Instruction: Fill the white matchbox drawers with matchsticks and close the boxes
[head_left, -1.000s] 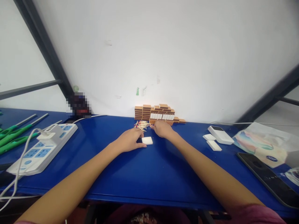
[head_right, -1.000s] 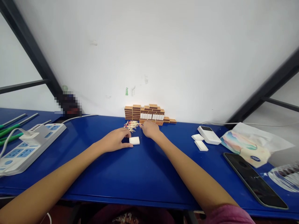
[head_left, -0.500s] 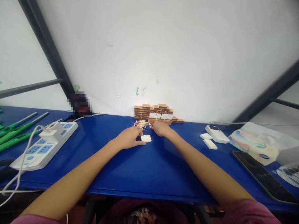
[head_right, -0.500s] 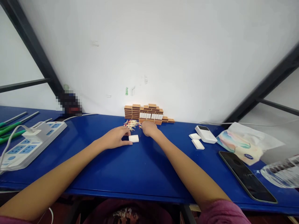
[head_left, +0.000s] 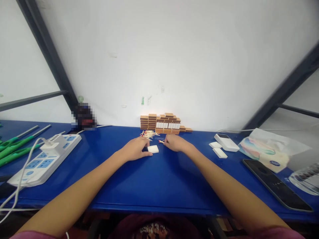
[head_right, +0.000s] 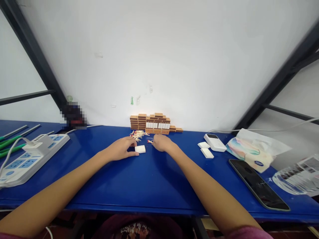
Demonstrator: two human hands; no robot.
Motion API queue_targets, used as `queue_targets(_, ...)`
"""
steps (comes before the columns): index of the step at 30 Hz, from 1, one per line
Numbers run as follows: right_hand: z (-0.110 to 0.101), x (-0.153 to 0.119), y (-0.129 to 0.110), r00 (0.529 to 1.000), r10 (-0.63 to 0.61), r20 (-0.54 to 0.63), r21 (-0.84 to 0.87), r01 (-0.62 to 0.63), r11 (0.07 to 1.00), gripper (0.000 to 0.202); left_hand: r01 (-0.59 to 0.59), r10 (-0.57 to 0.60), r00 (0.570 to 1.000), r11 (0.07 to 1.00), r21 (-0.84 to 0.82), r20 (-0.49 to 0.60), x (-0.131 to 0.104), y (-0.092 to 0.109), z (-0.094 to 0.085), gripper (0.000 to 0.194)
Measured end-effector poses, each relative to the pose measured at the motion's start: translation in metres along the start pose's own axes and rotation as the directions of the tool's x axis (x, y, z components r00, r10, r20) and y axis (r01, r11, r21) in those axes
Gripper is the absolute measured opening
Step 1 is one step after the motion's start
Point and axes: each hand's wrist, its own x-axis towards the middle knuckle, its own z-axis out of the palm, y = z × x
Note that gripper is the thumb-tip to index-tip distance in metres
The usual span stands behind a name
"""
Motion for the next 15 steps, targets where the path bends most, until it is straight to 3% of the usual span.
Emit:
queue_targets(3,0.005,0.0,0.015,0.995,-0.056,-0.08,0.055,0.06,0.997,0.023,-0.001,0.001,1.0,1.0,-0.009,-0.001,-0.001,0.0,0.0,0.033)
queue_targets(7,0.015,0.01,0.028,0.956,-0.184,-0.226,0.16,0.223,0.962,0.029,0.006,-0.006,1.0,1.0,-0.01,0.006,0.0,0.001,-0.001,0.034)
queue_targets(11,0.018,0.015,0.029,0.957,-0.233,-0.174,0.169,0.262,0.95,0.013,0.005,-0.005,1.0,1.0,0.002,0.015,0.001,0.003,-0.002,0.033)
queue_targets(15,0.015,0.012,0.022,0.985,-0.148,-0.091,0.134,0.16,0.978,0.021,0.0,0.0,1.0,1.0,0.002,0.016,0.001,0.002,-0.002,0.033)
